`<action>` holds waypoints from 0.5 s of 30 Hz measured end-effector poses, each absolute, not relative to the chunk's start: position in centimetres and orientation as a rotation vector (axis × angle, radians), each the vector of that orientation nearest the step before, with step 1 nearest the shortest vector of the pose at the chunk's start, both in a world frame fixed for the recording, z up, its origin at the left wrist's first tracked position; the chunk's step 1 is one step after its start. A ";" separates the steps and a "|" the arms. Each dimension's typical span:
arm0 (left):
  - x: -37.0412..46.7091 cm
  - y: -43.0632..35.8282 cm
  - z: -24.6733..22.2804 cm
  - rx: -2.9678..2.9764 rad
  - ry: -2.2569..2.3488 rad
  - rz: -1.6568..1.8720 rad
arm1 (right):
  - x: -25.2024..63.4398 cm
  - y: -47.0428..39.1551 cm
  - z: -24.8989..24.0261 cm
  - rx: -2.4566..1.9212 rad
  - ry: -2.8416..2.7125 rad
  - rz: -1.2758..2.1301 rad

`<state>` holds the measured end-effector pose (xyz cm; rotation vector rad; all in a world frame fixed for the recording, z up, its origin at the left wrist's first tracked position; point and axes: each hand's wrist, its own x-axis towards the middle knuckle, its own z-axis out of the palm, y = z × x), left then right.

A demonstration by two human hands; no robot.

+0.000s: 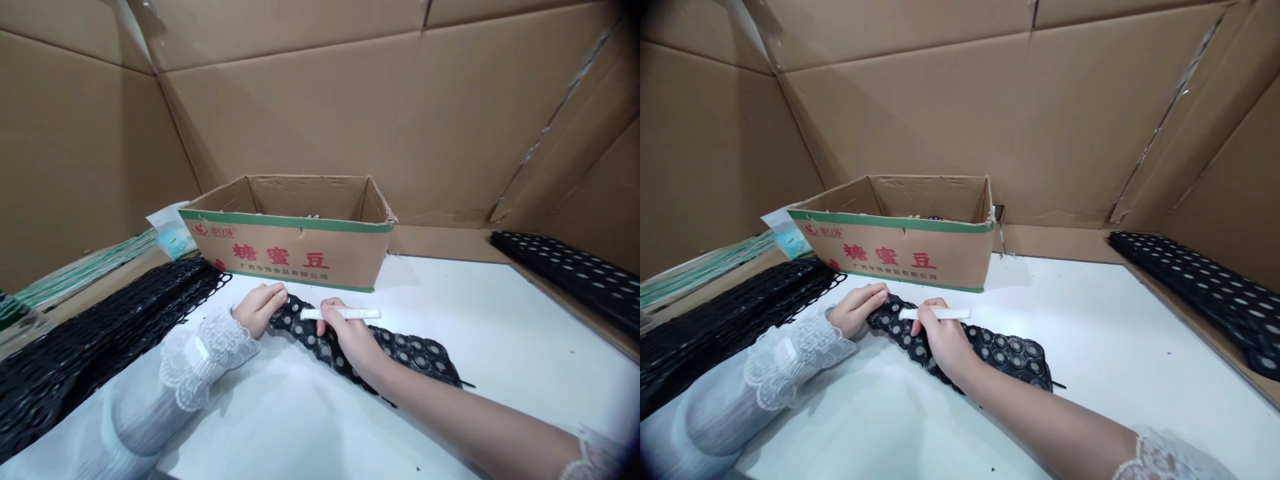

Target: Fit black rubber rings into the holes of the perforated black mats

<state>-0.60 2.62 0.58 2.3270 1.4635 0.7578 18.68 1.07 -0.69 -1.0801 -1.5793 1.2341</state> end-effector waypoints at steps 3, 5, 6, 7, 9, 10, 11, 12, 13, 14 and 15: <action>-0.1 2.0 0.9 2.346 1.450 0.766 | 18.6 1.0 -0.7 -1.083 -1.655 1.223; 0.0 1.8 1.0 2.396 1.449 0.768 | 18.5 1.0 -0.6 -1.078 -1.686 1.229; 0.0 1.8 1.1 2.421 1.453 0.770 | 18.4 1.0 -0.5 -1.075 -1.687 1.232; -0.1 1.8 1.0 2.443 1.460 0.771 | 18.4 1.0 -0.5 -1.078 -1.673 1.236; -0.4 2.2 0.9 2.472 1.471 0.764 | 18.3 1.0 -0.4 -1.104 -1.610 1.257; -0.5 2.4 0.9 2.479 1.472 0.756 | 18.4 1.0 -0.4 -1.122 -1.575 1.273; -0.6 2.6 0.8 2.486 1.467 0.746 | 18.4 1.0 -0.3 -1.135 -1.548 1.287; -0.7 2.7 0.7 2.490 1.460 0.736 | 18.4 1.0 -0.3 -1.143 -1.538 1.293; -0.8 2.8 0.7 2.493 1.455 0.728 | 18.5 0.9 -0.3 -1.142 -1.540 1.287; -0.8 2.9 0.7 2.495 1.453 0.726 | 18.5 0.9 -0.3 -1.134 -1.551 1.272; -0.8 2.9 0.7 2.493 1.455 0.730 | 18.5 0.8 -0.4 -1.125 -1.566 1.250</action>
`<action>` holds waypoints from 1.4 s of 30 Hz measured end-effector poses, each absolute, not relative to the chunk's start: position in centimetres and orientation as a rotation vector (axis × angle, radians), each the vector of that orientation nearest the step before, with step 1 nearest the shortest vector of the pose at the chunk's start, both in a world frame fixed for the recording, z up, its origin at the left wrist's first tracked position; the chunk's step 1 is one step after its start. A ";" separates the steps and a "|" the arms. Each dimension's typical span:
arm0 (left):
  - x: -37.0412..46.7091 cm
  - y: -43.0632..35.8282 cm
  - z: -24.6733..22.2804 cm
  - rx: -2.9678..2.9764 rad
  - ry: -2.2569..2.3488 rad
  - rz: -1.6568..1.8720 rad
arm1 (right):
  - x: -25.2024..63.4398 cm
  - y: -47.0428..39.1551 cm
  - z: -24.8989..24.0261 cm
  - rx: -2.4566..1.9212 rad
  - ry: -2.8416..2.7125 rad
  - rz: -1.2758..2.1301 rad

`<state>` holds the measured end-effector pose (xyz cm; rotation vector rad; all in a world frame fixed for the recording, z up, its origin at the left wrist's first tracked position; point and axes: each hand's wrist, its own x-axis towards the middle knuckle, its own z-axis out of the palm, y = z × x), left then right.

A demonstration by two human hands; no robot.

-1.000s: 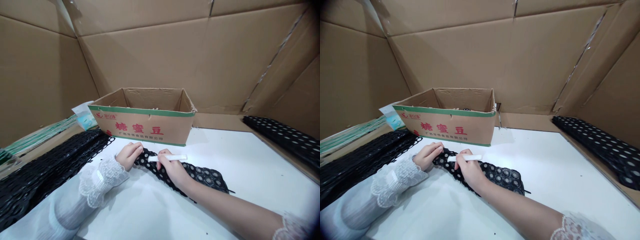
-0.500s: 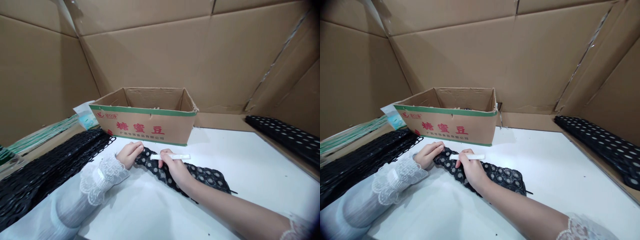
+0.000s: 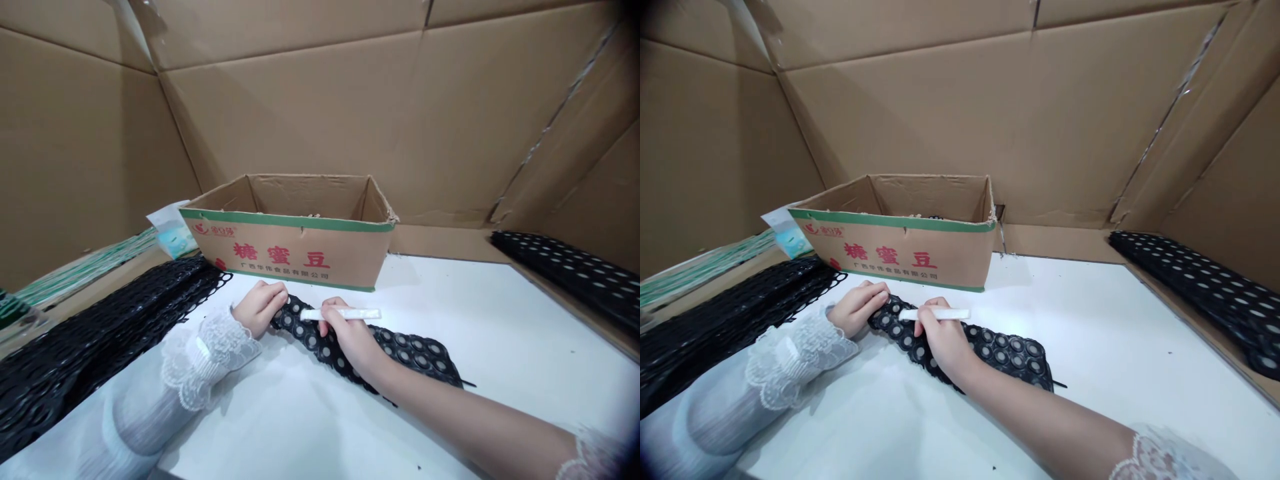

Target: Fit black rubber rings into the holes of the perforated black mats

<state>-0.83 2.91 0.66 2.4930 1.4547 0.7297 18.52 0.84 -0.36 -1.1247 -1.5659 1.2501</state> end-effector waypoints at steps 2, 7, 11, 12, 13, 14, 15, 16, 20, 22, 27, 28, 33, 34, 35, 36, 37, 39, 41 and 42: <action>-0.7 2.7 0.7 2.484 1.461 0.739 | 18.6 0.8 -0.4 -1.123 -1.597 1.210; -0.1 1.8 1.1 2.503 1.420 0.753 | 18.6 0.7 -0.4 -1.124 -1.726 1.141; 0.4 1.3 1.4 2.574 1.330 0.786 | 18.5 0.6 -0.4 -1.115 -1.812 1.123; 0.5 1.2 1.4 2.583 1.321 0.793 | 18.5 0.5 -0.4 -1.119 -1.823 1.118; 0.7 1.2 1.3 2.589 1.313 0.800 | 18.5 0.5 -0.4 -1.122 -1.834 1.112; 0.8 1.1 1.3 2.592 1.307 0.808 | 18.4 0.4 -0.4 -1.123 -1.842 1.108; 0.9 1.0 1.2 2.592 1.302 0.814 | 18.3 0.3 -0.4 -1.120 -1.849 1.104; 1.0 0.9 1.2 2.589 1.299 0.816 | 18.3 0.3 -0.4 -1.110 -1.855 1.098; 0.8 0.9 1.1 2.601 1.324 0.766 | 18.1 0.3 -0.2 -1.066 -1.836 1.091; 0.5 1.3 1.1 2.607 1.352 0.768 | 18.2 0.4 -0.1 -1.067 -1.752 1.131; -0.6 2.4 1.0 2.541 1.441 0.777 | 18.7 1.3 -0.7 -0.979 -1.433 1.274; -0.7 2.5 0.9 2.524 1.449 0.760 | 18.8 1.5 -0.9 -0.951 -1.391 1.282; -1.0 2.6 0.5 2.458 1.471 0.755 | 18.9 1.5 -1.0 -0.961 -1.440 1.234; -1.0 2.6 0.4 2.456 1.467 0.762 | 18.9 1.4 -0.9 -0.964 -1.468 1.218; -1.0 2.6 0.4 2.460 1.460 0.765 | 18.8 1.3 -0.7 -0.965 -1.492 1.203; -1.1 2.6 0.4 2.468 1.451 0.762 | 18.8 1.3 -0.5 -0.968 -1.516 1.187; -1.1 2.7 0.3 2.480 1.439 0.756 | 18.8 1.2 -0.4 -0.973 -1.540 1.166; -1.1 2.8 0.3 2.506 1.420 0.753 | 18.8 1.2 -0.2 -0.984 -1.591 1.122; -1.2 2.9 0.3 2.530 1.409 0.758 | 18.9 1.2 -0.2 -1.000 -1.644 1.091; -1.2 3.0 0.3 2.544 1.403 0.763 | 18.9 1.2 -0.1 -1.007 -1.672 1.085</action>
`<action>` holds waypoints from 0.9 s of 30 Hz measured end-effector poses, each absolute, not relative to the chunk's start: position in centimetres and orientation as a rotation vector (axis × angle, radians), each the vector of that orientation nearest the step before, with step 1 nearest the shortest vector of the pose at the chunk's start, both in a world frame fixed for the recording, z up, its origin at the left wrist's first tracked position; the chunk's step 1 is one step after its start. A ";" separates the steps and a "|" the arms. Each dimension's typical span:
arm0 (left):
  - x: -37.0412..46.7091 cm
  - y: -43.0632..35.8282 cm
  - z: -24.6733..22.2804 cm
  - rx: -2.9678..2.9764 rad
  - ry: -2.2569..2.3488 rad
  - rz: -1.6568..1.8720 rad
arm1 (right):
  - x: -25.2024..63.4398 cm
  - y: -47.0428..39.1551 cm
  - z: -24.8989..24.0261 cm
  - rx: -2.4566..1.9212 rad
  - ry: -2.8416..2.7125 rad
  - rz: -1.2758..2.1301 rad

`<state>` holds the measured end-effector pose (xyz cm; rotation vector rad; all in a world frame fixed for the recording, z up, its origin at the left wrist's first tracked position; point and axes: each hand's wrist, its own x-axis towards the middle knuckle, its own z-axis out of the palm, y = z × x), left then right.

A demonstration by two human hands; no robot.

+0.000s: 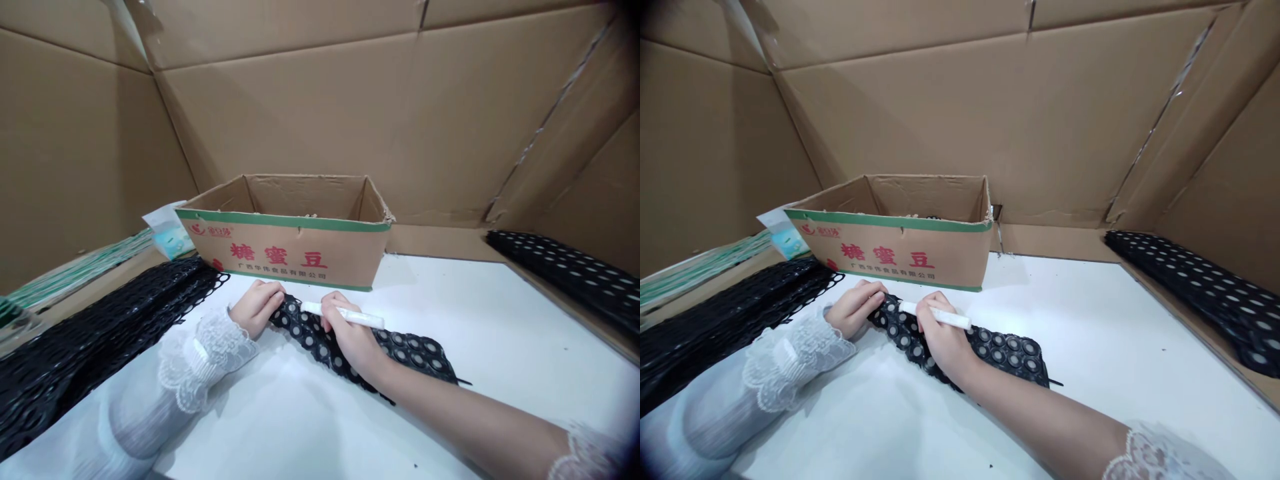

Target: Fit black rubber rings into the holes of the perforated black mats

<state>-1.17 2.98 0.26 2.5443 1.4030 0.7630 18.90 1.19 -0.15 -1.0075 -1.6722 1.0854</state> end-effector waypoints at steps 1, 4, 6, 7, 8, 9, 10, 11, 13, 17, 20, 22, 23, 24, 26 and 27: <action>-1.2 3.0 0.2 2.558 1.397 0.769 | 18.9 1.2 -0.2 -1.010 -1.699 1.086; -1.1 3.1 0.1 2.590 1.386 0.783 | 19.0 1.3 -0.2 -0.999 -1.774 1.101; -1.1 3.1 0.1 2.612 1.393 0.783 | 19.0 1.4 -0.3 -0.976 -1.814 1.104; -1.1 3.1 0.1 2.630 1.395 0.781 | 19.0 1.4 -0.3 -0.964 -1.834 1.103; -1.1 3.1 0.1 2.654 1.394 0.777 | 19.0 1.4 -0.3 -0.953 -1.854 1.102; -1.0 3.1 0.0 2.683 1.393 0.772 | 19.0 1.4 -0.3 -0.938 -1.875 1.098; -1.0 3.1 0.0 2.715 1.395 0.767 | 18.9 1.4 -0.2 -0.925 -1.894 1.091; -1.0 3.1 0.0 2.746 1.398 0.756 | 18.9 1.4 -0.2 -0.915 -1.912 1.082; -1.0 3.0 -0.1 2.801 1.418 0.727 | 18.8 1.4 -0.3 -0.893 -1.949 1.051; -0.8 2.6 -0.4 2.869 1.463 0.718 | 18.6 1.3 -0.4 -0.845 -2.026 0.991; -0.8 2.5 -0.2 2.882 1.465 0.739 | 18.5 1.1 -0.5 -0.848 -2.034 0.973; -0.8 2.6 0.1 2.835 1.466 0.728 | 18.5 1.1 -0.5 -0.867 -2.015 0.949; -0.9 2.7 0.3 2.779 1.468 0.714 | 18.5 1.1 -0.5 -0.884 -1.989 0.929; -0.9 2.7 0.5 2.699 1.474 0.703 | 18.6 1.1 -0.4 -0.903 -1.949 0.902; -1.0 2.8 0.7 2.497 1.484 0.706 | 18.8 1.1 -0.4 -0.929 -1.856 0.830; -1.1 2.9 0.7 2.398 1.484 0.718 | 18.9 1.1 -0.4 -0.925 -1.825 0.789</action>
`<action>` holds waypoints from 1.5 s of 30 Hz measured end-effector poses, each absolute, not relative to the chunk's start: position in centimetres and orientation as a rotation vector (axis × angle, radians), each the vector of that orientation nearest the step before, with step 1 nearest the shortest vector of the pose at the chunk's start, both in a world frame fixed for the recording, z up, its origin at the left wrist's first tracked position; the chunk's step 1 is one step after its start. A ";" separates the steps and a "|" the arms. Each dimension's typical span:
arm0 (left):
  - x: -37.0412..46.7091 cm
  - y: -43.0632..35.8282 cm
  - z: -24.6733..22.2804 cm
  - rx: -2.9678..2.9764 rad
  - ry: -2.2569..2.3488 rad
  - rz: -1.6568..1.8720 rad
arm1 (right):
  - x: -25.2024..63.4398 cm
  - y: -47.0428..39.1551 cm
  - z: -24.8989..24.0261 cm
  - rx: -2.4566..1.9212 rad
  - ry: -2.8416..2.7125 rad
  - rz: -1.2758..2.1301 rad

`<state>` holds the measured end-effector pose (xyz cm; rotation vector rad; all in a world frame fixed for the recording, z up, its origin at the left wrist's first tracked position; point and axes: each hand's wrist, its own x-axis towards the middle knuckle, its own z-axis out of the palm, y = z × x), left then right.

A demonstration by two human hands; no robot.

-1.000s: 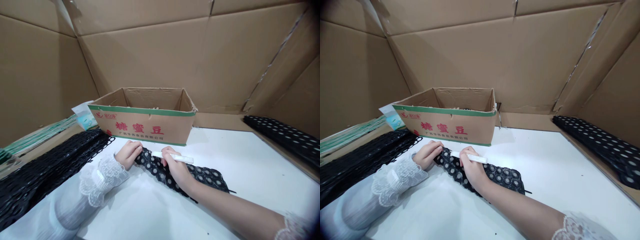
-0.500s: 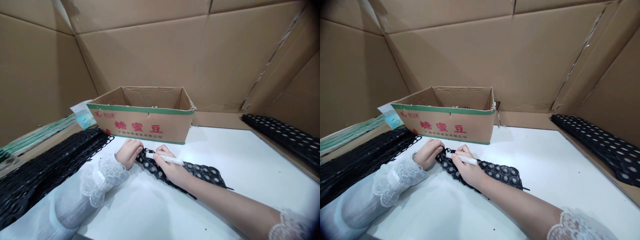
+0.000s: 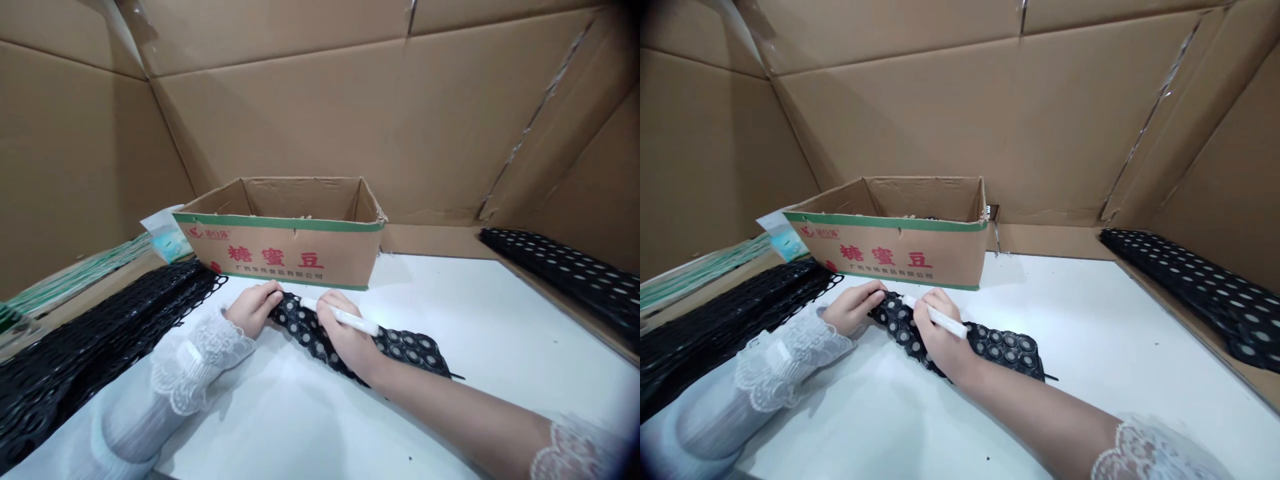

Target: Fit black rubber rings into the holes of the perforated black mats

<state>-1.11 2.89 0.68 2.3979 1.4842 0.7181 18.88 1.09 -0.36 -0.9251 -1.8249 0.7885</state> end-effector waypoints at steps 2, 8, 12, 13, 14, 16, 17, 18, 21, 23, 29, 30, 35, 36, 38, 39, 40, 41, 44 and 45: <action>-1.2 3.0 0.4 2.218 1.463 0.758 | 19.0 0.9 -0.4 -0.883 -1.838 0.696; -0.9 3.0 -0.4 1.845 1.308 0.831 | 18.9 -0.1 -1.1 -0.756 -2.177 0.244; -0.7 2.9 -0.1 1.887 1.283 0.849 | 18.7 -0.1 -1.6 -0.784 -2.276 -0.030; -0.7 2.9 0.0 1.901 1.282 0.850 | 18.7 -0.1 -1.7 -0.790 -2.285 -0.076; -0.7 2.9 0.1 1.913 1.286 0.845 | 18.7 -0.1 -1.8 -0.795 -2.291 -0.119; -0.8 2.9 0.1 1.953 1.316 0.817 | 18.5 -0.1 -2.0 -0.789 -2.300 -0.206; -0.8 2.8 0.2 1.989 1.342 0.796 | 18.5 -0.1 -2.1 -0.778 -2.304 -0.253; -0.8 2.8 0.2 2.039 1.376 0.773 | 18.4 -0.1 -2.1 -0.765 -2.310 -0.302; -0.6 2.6 0.3 2.246 1.518 0.706 | 18.3 -0.3 -2.1 -0.738 -2.380 -0.429; -0.4 2.3 0.4 2.360 1.632 0.635 | 18.2 -0.5 -2.0 -0.747 -2.462 -0.472; 1.1 1.0 1.0 2.485 1.987 0.278 | 17.5 -0.5 -1.8 -0.838 -2.576 -0.485; 1.4 0.7 1.1 2.495 2.041 0.222 | 17.2 -0.4 -1.9 -0.867 -2.573 -0.477; 2.0 0.2 1.4 2.530 2.150 0.183 | 16.6 -0.1 -1.9 -0.970 -2.528 -0.440; 1.9 0.4 1.3 2.544 2.133 0.196 | 16.8 -0.1 -1.9 -0.946 -2.505 -0.434; 1.2 1.0 1.1 2.569 2.077 0.233 | 17.3 -0.2 -1.8 -0.852 -2.454 -0.396; 0.9 1.3 1.0 2.570 2.049 0.266 | 17.6 -0.2 -1.8 -0.802 -2.435 -0.360; 0.5 1.7 0.8 2.559 2.018 0.311 | 17.9 -0.3 -1.8 -0.756 -2.416 -0.322; 0.1 1.9 0.7 2.538 1.983 0.359 | 18.1 -0.3 -1.8 -0.728 -2.402 -0.289; -0.5 2.4 0.4 2.487 1.871 0.477 | 18.4 -0.3 -1.9 -0.710 -2.387 -0.254; -0.6 2.4 0.3 2.481 1.841 0.502 | 18.4 -0.2 -2.0 -0.712 -2.394 -0.260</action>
